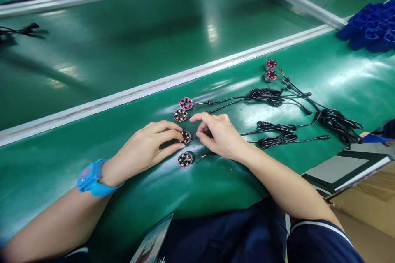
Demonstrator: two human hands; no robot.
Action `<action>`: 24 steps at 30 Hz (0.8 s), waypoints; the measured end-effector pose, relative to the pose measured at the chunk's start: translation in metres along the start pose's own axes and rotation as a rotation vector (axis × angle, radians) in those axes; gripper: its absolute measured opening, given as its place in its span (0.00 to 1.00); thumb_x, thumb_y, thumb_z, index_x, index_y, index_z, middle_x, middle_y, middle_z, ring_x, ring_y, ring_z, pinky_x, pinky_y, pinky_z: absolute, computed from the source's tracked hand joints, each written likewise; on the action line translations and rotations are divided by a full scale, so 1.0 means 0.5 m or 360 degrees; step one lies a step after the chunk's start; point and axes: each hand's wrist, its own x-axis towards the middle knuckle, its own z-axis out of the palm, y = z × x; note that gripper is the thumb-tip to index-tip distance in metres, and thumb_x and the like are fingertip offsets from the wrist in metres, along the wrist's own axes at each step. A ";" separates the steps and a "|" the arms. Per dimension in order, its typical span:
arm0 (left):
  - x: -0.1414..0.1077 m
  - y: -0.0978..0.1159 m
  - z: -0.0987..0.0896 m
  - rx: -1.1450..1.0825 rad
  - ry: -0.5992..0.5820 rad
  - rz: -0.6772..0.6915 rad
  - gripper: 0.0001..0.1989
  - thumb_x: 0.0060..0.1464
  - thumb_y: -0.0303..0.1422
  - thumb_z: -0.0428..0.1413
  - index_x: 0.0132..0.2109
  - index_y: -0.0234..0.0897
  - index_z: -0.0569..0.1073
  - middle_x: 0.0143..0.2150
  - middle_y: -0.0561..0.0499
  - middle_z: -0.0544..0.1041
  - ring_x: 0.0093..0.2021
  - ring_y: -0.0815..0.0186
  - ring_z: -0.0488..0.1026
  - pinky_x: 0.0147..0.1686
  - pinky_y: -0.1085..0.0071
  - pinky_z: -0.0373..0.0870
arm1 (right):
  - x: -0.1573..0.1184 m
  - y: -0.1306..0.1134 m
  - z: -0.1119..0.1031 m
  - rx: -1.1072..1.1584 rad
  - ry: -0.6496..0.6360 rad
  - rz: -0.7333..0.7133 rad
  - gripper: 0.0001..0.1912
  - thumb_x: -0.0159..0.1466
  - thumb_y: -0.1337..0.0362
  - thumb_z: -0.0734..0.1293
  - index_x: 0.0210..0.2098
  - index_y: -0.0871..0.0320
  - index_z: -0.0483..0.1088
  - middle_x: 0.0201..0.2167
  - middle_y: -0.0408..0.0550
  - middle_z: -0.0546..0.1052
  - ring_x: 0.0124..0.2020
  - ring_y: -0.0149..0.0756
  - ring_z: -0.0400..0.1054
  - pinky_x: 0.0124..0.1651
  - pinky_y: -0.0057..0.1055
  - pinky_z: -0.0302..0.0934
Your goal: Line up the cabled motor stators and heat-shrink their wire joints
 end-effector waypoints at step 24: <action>0.020 -0.025 0.047 -0.0122 0.0642 -0.0100 0.10 0.62 0.33 0.61 0.45 0.39 0.66 0.48 0.48 0.78 0.50 0.61 0.77 0.50 0.65 0.75 | 0.050 0.029 -0.011 -0.0167 -0.0047 -0.0246 0.21 0.63 0.71 0.67 0.56 0.56 0.68 0.45 0.48 0.75 0.37 0.33 0.70 0.46 0.33 0.66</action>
